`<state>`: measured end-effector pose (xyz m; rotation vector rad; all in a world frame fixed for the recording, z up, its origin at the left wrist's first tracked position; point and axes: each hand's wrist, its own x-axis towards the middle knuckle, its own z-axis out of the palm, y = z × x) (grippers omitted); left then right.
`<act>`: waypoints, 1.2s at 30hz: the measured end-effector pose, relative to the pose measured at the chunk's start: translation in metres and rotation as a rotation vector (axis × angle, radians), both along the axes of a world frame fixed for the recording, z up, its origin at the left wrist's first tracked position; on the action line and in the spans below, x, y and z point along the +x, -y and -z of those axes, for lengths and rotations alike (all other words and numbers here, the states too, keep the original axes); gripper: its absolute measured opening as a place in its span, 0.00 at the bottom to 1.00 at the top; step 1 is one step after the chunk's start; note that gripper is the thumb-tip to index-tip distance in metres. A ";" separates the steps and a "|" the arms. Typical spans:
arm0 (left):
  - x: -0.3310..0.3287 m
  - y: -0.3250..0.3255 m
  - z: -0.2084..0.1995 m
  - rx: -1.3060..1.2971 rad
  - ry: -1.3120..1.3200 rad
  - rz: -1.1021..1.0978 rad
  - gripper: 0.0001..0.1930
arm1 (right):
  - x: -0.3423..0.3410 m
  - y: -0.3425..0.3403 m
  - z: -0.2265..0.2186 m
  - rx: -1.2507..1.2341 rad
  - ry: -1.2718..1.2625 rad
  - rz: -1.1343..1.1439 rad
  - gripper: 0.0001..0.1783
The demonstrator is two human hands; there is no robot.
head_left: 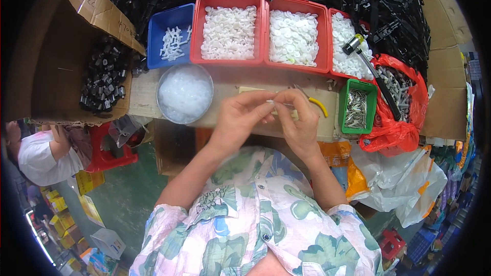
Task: The person assembles small white plastic components with metal pins using a handheld yellow press tool. They repeatedly pick up a plastic piece and a pin, place them into the press, and squeeze the tool to secure the parts together. The finished components are placed into a blue bin, while raw materials are stored in red and green bins on the table.
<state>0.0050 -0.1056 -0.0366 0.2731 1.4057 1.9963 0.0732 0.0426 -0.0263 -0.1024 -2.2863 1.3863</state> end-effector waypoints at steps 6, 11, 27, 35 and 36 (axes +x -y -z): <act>-0.002 0.008 0.005 -0.313 -0.512 -0.152 0.17 | -0.007 -0.009 0.017 0.128 0.014 -0.021 0.07; -0.006 0.020 0.013 -0.555 -1.192 -0.183 0.16 | -0.010 -0.010 0.030 0.309 0.023 -0.017 0.08; -0.005 0.020 0.027 -0.519 -1.347 -0.090 0.17 | -0.017 -0.010 0.038 0.344 -0.010 -0.018 0.08; -0.004 0.020 0.026 -0.542 -1.352 -0.081 0.17 | -0.020 -0.012 0.038 0.346 -0.052 -0.071 0.07; -0.004 0.019 0.025 -0.546 -1.349 -0.079 0.17 | -0.021 -0.012 0.037 0.342 -0.045 -0.075 0.07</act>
